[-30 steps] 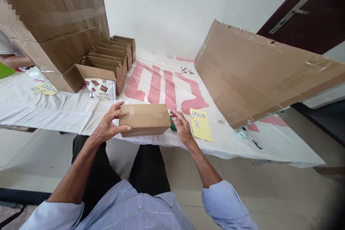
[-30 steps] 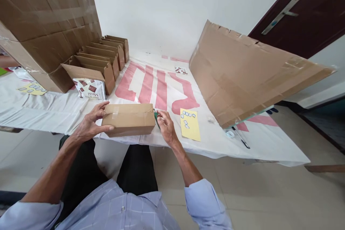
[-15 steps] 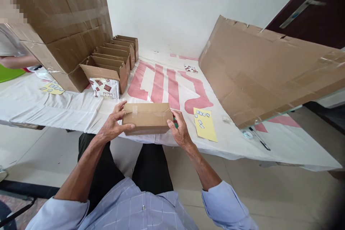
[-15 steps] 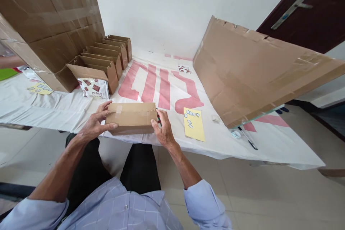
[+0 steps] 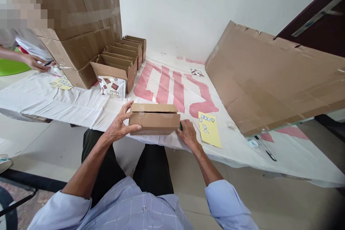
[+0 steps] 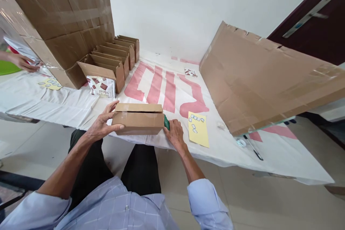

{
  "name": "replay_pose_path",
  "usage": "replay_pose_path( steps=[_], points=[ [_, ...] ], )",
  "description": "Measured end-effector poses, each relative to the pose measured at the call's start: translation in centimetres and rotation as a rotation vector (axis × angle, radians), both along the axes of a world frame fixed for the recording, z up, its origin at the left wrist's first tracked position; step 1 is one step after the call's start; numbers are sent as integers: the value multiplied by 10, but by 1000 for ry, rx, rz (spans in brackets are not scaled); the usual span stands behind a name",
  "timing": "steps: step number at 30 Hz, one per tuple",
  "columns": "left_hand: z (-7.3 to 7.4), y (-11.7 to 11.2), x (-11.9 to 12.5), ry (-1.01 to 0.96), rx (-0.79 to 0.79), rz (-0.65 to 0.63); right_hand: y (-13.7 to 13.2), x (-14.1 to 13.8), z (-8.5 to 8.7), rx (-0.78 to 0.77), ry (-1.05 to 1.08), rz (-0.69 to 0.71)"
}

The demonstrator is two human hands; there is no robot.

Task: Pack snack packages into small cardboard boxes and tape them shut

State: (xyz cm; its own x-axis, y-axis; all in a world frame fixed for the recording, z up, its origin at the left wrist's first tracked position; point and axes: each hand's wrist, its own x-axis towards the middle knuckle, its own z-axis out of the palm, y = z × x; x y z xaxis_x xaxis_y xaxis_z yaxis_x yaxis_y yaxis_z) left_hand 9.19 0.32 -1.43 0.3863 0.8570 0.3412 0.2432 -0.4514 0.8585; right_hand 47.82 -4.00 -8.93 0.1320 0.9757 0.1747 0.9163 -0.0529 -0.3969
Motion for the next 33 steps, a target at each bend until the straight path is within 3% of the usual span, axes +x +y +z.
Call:
replay_pose_path(
  steps=[2,5,8,10,15,21,23,26,30,33],
  points=[
    [1,-1,-1,33,5,5,-1,-1,-1,-21,-13,6],
    [3,-1,-1,49,-1,10,1,-6,11,73,174,-18],
    [2,2,-1,24,9,10,2,-16,39,229,417,1],
    [1,4,-1,20,19,12,0,-26,64,345,452,58],
    [4,1,-2,50,46,-2,-3,-64,121,506,254,276],
    [6,0,-5,69,89,-31,6,-103,145,605,23,483],
    [4,1,-5,59,88,-32,9,-115,149,575,0,576],
    [3,4,-5,40,94,-32,14,-130,154,388,-57,668],
    [4,7,-4,3,103,-36,19,-142,158,148,-102,674],
    [11,10,0,-6,131,-18,19,-140,155,95,-85,648]
  ],
)
